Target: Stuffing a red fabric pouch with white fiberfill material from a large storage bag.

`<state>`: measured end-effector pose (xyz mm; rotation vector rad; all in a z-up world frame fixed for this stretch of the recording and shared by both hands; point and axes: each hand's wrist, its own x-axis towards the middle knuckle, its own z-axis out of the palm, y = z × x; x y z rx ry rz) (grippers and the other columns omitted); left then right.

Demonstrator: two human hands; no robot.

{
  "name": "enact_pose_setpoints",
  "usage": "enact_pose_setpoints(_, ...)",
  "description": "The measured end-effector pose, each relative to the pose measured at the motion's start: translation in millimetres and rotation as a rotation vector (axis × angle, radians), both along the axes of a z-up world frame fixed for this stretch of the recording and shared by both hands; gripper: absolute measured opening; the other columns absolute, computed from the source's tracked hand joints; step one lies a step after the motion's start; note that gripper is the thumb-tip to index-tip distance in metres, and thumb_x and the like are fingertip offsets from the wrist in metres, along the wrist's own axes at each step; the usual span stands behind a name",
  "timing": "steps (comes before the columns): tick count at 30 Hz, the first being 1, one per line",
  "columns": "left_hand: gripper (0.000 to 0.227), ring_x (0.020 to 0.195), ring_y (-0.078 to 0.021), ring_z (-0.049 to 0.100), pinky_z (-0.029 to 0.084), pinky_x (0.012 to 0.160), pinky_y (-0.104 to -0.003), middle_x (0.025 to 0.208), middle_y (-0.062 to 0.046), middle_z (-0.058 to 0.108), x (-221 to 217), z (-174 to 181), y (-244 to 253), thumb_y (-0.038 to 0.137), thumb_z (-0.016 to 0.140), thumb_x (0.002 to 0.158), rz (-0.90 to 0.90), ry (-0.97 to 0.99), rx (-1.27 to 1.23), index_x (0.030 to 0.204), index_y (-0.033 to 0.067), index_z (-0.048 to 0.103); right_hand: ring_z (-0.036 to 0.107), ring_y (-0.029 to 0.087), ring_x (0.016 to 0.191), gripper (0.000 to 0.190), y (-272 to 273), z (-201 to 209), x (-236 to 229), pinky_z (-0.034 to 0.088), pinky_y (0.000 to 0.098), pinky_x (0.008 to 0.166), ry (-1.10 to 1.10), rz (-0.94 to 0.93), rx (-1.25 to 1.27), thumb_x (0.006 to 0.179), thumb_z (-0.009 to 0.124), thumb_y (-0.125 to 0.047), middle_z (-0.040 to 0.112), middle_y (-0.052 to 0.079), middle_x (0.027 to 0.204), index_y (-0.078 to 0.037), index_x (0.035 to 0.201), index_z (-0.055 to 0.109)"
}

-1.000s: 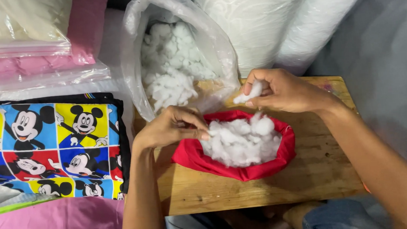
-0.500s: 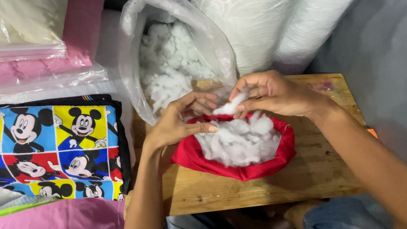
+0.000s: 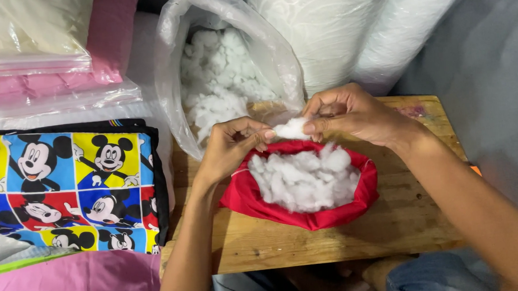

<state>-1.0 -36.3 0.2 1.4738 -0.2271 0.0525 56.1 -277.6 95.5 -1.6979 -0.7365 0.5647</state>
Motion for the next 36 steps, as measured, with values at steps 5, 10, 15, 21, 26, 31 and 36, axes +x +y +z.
enact_pose_setpoints(5,0.018,0.066,-0.0156,0.071,0.062,0.069,-0.03,0.075,-0.016,0.075,1.2,-2.0,-2.7,0.012,0.078,0.09,0.034,0.015,-0.042,0.101,-0.0035,0.076,0.07,0.018,0.067,0.01,-5.1,-3.8,3.2,0.062,0.0338,0.063,0.037,-0.016,0.011,0.085,0.078,0.002,0.072,0.016,0.075,0.008,0.091,0.072)
enact_pose_setpoints(10,0.018,0.065,-0.0149,0.071,0.062,0.068,-0.029,0.074,-0.016,0.075,6.2,-11.0,-0.1,0.012,0.078,0.091,0.102,0.015,-0.079,0.101,-0.0029,0.075,0.07,0.018,0.068,0.012,-7.9,-7.1,4.7,0.063,0.0337,0.062,0.041,-0.008,0.004,0.082,0.079,0.004,0.073,0.016,0.077,0.009,0.09,0.071)
enact_pose_setpoints(15,0.058,0.087,-0.016,0.071,0.06,0.085,-0.032,0.097,-0.013,0.076,-12.7,25.2,-8.5,0.01,0.09,0.074,-0.031,-0.048,-0.108,0.127,0.003,0.068,0.07,0.017,0.062,0.014,-0.1,-0.6,-4.1,0.06,0.0321,0.06,0.013,-0.039,-0.08,0.08,0.082,0.002,0.074,0.014,0.076,0.007,0.089,0.071)
enact_pose_setpoints(21,0.026,0.069,-0.0144,0.07,0.06,0.067,-0.026,0.075,-0.016,0.075,-7.2,8.0,-16.8,0.006,0.084,0.083,0.0,0.014,-0.091,0.106,-0.0035,0.076,0.07,0.016,0.061,0.011,0.4,-8.0,4.3,0.059,0.0304,0.06,-0.029,-0.034,-0.158,0.082,0.08,0.001,0.074,0.012,0.076,0.004,0.089,0.072)
enact_pose_setpoints(26,0.024,0.067,-0.0123,0.07,0.059,0.068,-0.024,0.072,-0.013,0.075,1.3,1.3,-6.7,0.012,0.085,0.084,0.11,0.033,-0.049,0.104,0.0004,0.077,0.069,0.015,0.062,0.015,-1.8,9.3,-1.1,0.059,0.0298,0.06,0.013,-0.008,-0.209,0.079,0.082,0.002,0.075,0.011,0.076,0.003,0.091,0.073)
enact_pose_setpoints(31,0.022,0.071,-0.0082,0.07,0.057,0.071,-0.022,0.075,-0.007,0.075,8.7,-3.5,3.3,0.018,0.086,0.085,0.231,0.023,0.025,0.103,0.0066,0.079,0.068,0.018,0.063,0.027,-16.2,17.3,12.2,0.059,0.0323,0.06,0.136,0.071,-0.361,0.074,0.088,0.0,0.077,0.014,0.076,0.002,0.099,0.077)
enact_pose_setpoints(36,0.024,0.073,-0.0097,0.071,0.056,0.076,-0.023,0.081,-0.006,0.078,11.4,-4.2,11.4,0.02,0.086,0.085,0.257,-0.018,0.142,0.106,0.01,0.079,0.061,0.021,0.066,0.034,-14.0,34.6,13.4,0.05,0.0318,0.06,0.079,-0.025,-0.71,0.083,0.082,-0.013,0.068,0.017,0.074,-0.004,0.116,0.075)
